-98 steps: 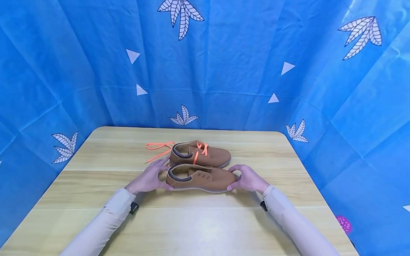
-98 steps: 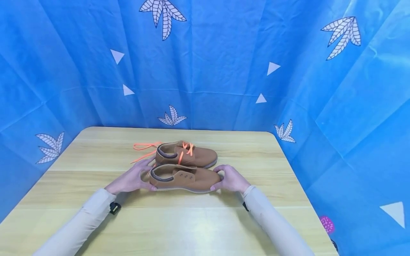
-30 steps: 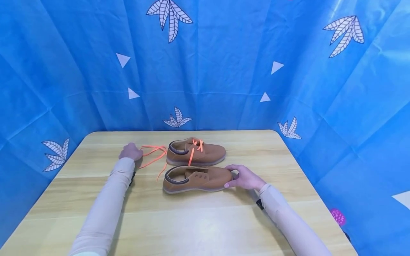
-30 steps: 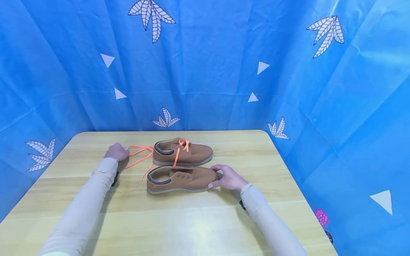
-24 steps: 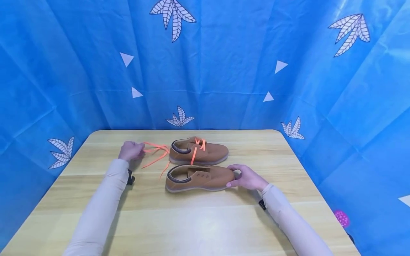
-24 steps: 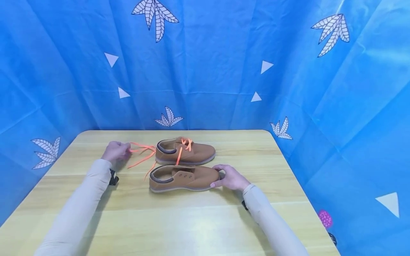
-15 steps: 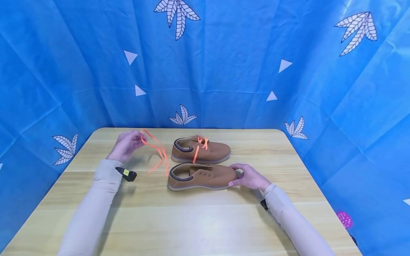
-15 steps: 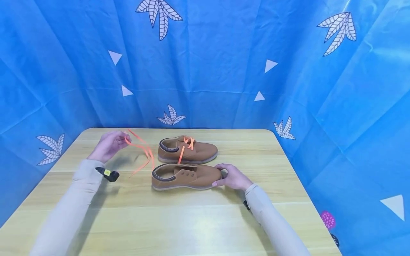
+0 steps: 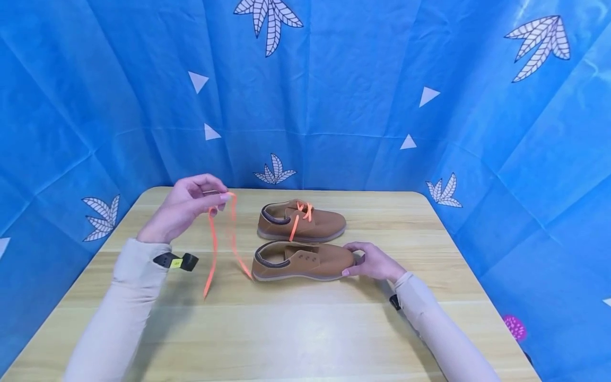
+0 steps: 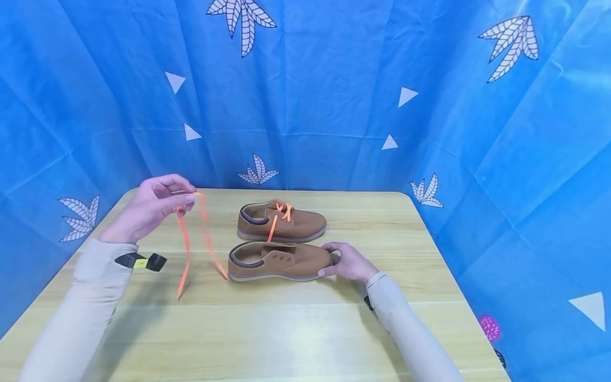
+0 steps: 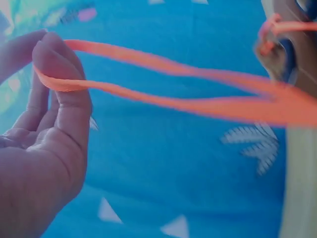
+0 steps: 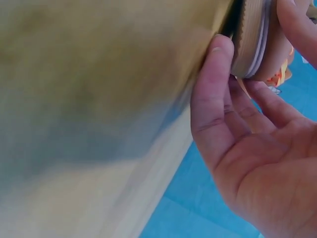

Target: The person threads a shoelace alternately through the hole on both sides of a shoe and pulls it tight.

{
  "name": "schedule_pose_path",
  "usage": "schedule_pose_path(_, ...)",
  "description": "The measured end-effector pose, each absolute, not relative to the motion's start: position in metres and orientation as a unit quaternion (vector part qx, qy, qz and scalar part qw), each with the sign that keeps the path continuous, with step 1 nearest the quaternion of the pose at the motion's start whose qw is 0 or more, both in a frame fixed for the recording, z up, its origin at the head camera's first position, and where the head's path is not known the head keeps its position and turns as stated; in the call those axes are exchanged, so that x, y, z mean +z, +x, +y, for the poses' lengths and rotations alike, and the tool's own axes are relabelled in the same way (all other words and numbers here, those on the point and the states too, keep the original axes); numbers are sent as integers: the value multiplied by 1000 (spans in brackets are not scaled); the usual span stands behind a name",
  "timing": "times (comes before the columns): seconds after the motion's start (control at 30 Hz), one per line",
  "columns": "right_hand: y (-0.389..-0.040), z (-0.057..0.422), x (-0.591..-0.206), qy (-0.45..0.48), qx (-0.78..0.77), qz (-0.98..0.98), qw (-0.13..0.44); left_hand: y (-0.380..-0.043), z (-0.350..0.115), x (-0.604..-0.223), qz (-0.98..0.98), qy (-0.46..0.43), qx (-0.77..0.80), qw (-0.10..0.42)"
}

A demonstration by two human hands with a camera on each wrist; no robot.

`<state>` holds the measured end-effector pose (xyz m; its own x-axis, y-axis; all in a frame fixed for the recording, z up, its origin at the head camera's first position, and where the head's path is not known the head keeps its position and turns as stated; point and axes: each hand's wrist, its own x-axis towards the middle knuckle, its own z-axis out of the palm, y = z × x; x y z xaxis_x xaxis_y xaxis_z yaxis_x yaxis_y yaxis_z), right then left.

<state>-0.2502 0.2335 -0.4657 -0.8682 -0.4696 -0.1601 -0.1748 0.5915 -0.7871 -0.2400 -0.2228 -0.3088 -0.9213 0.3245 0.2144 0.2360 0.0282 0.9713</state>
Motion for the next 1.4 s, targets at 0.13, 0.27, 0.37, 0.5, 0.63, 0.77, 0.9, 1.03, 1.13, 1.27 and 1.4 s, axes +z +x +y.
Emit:
schedule_pose_path(0.13,-253,232,-457,-204,-392,878,183,-222,-203,-291,782,208,587,33)
schedule_pose_path(0.27,-251,214,-429,-223,-400,881,120,-209,-186,-285,798,235,553,49)
schedule_pose_path(0.37,-245,187,-396,-256,-460,847,72,-203,-172,-285,789,257,555,67)
schedule_pose_path(0.5,-233,144,-359,-339,-530,772,91,-199,-155,-292,765,278,572,98)
schedule_pose_path(0.63,-222,112,-346,-397,-547,718,167,-199,-143,-303,744,293,586,126)
schedule_pose_path(0.77,-215,102,-351,-387,-568,695,212,-200,-142,-315,745,294,577,160)
schedule_pose_path(0.9,-214,109,-358,-361,-593,693,196,-201,-150,-326,768,287,537,198)
schedule_pose_path(1.03,-214,120,-360,-362,-582,704,186,-200,-163,-335,783,284,508,219)
schedule_pose_path(1.13,-215,130,-362,-353,-565,724,182,-201,-172,-342,784,287,502,227)
schedule_pose_path(1.27,-218,149,-363,-329,-537,757,176,-202,-184,-350,786,280,499,234)
schedule_pose_path(1.4,-222,172,-366,-294,-509,790,176,-203,-200,-359,795,270,490,235)
